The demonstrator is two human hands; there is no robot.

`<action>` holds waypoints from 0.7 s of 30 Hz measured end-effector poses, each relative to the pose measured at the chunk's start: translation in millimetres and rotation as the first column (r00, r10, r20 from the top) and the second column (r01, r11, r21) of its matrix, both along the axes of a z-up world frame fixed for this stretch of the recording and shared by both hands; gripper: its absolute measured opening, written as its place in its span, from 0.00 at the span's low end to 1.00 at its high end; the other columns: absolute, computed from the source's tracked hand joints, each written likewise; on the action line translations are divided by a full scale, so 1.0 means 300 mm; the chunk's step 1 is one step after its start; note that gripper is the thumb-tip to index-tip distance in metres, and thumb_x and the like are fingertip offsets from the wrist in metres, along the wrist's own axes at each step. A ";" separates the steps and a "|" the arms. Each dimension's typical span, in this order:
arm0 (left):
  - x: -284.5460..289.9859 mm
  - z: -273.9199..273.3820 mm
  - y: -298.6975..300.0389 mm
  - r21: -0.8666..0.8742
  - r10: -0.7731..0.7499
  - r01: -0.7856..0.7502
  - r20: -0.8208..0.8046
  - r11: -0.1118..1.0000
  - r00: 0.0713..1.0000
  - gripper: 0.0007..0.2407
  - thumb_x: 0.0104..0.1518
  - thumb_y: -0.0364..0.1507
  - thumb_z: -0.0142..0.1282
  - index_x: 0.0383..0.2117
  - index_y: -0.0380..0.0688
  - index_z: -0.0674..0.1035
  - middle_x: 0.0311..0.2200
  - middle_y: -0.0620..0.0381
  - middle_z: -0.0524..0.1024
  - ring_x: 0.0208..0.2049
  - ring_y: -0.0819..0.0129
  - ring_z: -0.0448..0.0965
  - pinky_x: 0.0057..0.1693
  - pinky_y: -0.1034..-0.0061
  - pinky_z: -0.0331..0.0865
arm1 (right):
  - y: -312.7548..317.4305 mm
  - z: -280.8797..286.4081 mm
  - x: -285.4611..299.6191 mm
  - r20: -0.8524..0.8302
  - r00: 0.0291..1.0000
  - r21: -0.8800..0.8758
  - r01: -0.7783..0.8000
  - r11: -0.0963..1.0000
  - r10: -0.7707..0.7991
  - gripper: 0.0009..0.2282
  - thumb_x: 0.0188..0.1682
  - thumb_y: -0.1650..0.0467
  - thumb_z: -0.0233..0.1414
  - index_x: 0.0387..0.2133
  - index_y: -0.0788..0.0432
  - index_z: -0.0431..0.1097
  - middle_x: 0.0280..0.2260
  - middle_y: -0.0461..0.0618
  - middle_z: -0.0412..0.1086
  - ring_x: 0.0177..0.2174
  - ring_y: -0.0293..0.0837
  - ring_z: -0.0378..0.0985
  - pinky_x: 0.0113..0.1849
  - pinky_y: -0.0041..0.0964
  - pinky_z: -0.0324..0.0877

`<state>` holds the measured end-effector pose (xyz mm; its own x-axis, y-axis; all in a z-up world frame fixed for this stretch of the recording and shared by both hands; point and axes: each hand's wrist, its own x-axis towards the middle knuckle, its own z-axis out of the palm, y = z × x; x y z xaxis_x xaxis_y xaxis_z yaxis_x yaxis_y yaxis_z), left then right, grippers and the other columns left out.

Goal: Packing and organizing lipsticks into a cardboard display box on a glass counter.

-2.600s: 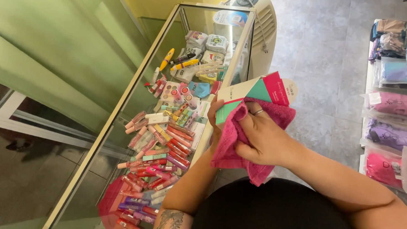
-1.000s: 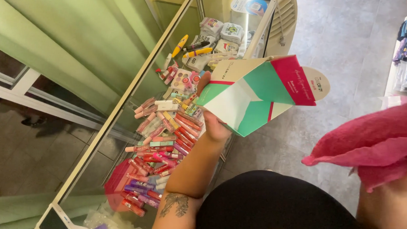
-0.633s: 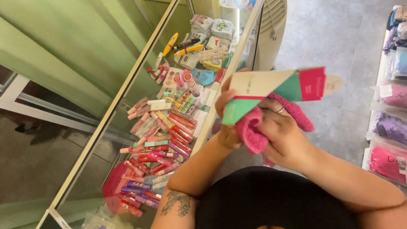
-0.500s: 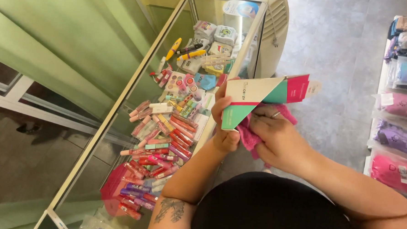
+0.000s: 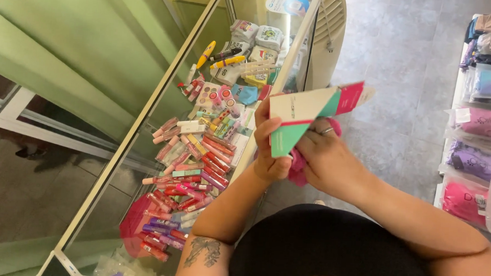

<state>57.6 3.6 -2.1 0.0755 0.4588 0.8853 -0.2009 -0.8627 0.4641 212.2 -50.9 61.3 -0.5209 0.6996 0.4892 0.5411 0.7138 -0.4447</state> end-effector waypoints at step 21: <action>-0.142 0.022 0.062 -0.345 -0.197 0.457 0.580 0.819 0.791 0.31 0.71 0.55 0.30 0.74 0.49 0.55 0.62 0.47 0.71 0.60 0.56 0.75 0.65 0.58 0.70 | 0.089 -0.295 0.375 -0.697 0.284 -0.710 -0.398 0.580 -0.658 0.20 0.49 0.79 0.45 0.56 0.69 0.66 0.52 0.63 0.72 0.47 0.52 0.79 0.51 0.48 0.73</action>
